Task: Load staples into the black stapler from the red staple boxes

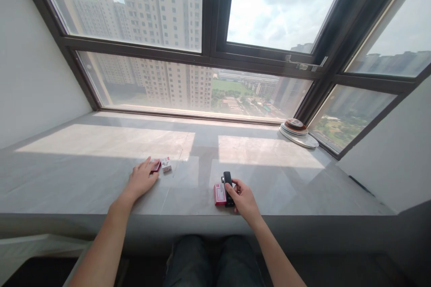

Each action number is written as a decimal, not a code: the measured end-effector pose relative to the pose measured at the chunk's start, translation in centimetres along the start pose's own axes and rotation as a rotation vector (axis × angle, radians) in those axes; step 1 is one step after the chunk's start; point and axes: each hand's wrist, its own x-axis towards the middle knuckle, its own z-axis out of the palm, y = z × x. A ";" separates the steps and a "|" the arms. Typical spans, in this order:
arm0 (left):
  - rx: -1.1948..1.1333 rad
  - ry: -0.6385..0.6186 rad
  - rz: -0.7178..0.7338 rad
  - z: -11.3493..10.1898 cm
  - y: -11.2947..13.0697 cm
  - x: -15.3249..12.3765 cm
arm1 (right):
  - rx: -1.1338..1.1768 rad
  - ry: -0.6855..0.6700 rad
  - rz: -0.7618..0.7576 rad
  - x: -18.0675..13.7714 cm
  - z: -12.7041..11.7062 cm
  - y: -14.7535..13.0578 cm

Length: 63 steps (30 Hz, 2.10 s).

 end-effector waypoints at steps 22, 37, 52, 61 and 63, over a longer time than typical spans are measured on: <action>-0.713 -0.464 0.434 3.1 19.3 -9.2 | -0.041 0.010 -0.015 0.2 0.1 0.6; -0.379 0.128 0.125 1.5 13.9 -5.8 | 0.034 0.007 0.020 -2.2 -1.3 0.6; -0.178 -0.215 0.138 3.2 13.0 -3.5 | -0.295 -0.079 -0.119 -3.0 -0.5 -2.4; -0.209 -0.243 0.228 5.6 19.3 -6.4 | -0.346 -0.128 -0.240 -2.6 -0.1 -4.0; -0.201 -0.251 0.216 5.6 19.3 -6.2 | -0.347 -0.126 -0.251 -2.6 -0.2 -3.8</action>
